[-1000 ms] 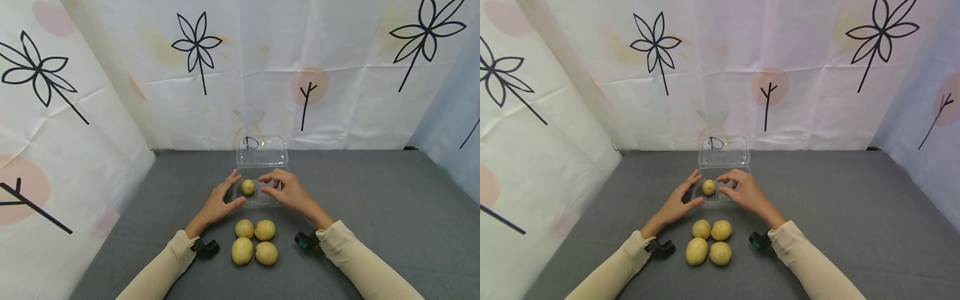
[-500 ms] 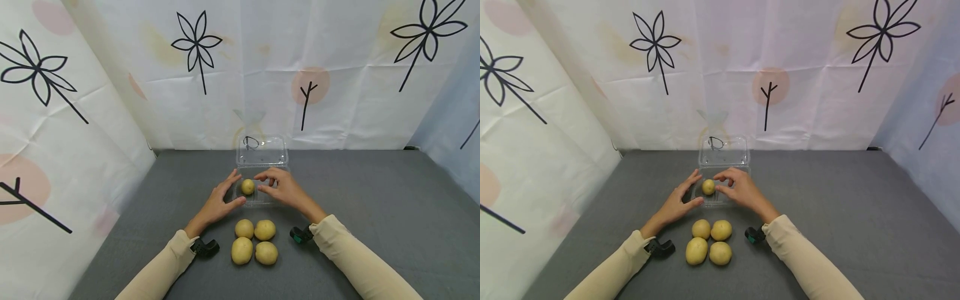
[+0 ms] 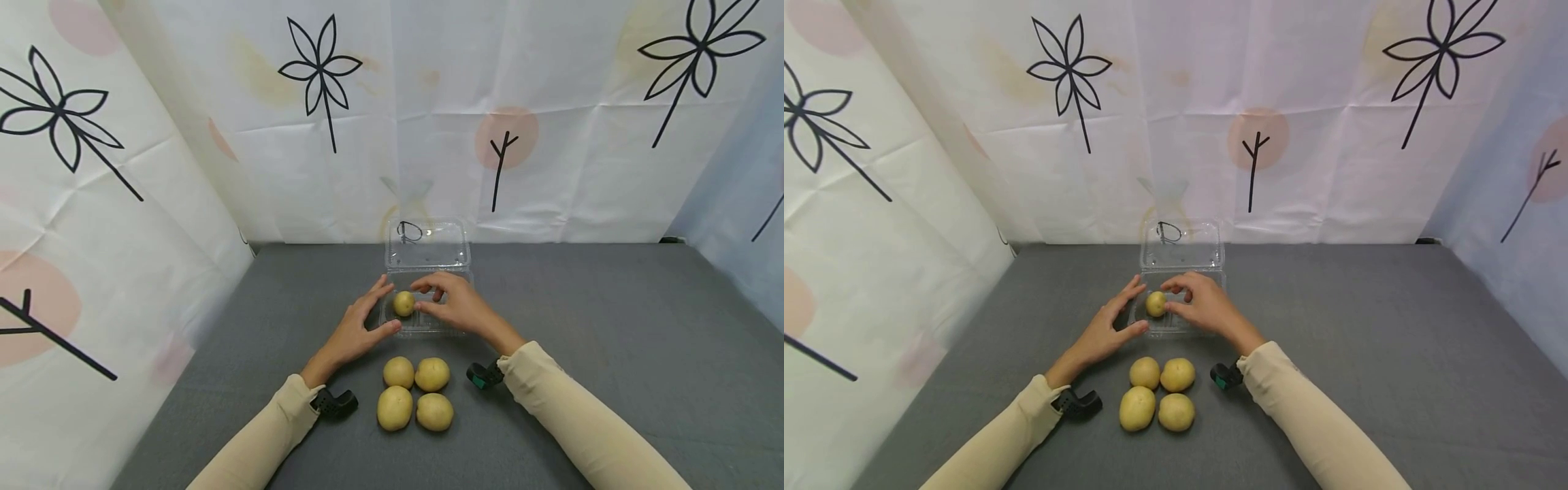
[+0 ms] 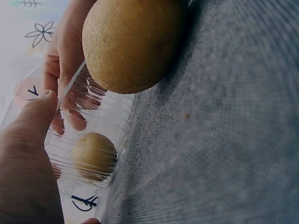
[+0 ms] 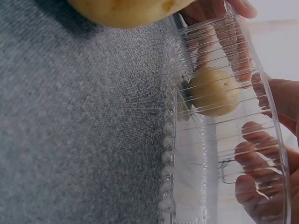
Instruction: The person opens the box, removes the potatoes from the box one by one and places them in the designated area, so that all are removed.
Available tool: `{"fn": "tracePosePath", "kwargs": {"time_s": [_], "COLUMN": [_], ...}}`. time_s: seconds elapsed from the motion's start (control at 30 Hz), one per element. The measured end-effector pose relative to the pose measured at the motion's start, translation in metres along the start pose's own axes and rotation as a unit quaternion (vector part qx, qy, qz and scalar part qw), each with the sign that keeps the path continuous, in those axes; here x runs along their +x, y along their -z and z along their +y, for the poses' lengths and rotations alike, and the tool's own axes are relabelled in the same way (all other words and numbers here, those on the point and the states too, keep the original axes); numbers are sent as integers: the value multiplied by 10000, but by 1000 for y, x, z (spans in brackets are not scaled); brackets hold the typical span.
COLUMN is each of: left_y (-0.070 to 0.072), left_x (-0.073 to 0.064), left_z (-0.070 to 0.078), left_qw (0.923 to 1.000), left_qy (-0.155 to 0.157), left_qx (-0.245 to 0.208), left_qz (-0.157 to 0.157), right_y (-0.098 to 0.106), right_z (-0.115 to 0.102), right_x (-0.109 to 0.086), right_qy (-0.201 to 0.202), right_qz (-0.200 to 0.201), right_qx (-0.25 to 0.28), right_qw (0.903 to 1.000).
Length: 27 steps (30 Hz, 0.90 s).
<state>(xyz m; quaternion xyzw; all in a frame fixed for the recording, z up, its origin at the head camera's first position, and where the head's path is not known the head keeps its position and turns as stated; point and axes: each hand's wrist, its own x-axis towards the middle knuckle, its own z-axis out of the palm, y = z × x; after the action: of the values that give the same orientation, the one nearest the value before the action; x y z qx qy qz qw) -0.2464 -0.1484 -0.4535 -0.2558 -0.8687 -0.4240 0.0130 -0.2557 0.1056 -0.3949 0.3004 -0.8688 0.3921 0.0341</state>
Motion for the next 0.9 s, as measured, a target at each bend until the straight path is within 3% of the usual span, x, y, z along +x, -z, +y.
{"fn": "tracePosePath", "kwargs": {"time_s": [0.23, 0.43, 0.9], "left_y": [1, 1, 1], "left_x": [0, 0, 0], "left_z": [1, 2, 1], "left_qw": [10000, 10000, 10000], "left_qy": [3, 27, -52], "left_qx": [-48, -58, -50], "left_qz": [-32, -32, -19], "right_y": [-3, -5, -6], "right_z": [1, 4, 7], "right_x": [7, 12, 20], "right_qy": [86, -80, -219], "right_qz": [-185, -342, -1081], "right_qx": [-26, -61, 1], "right_qw": [9998, 9994, 9939]}}
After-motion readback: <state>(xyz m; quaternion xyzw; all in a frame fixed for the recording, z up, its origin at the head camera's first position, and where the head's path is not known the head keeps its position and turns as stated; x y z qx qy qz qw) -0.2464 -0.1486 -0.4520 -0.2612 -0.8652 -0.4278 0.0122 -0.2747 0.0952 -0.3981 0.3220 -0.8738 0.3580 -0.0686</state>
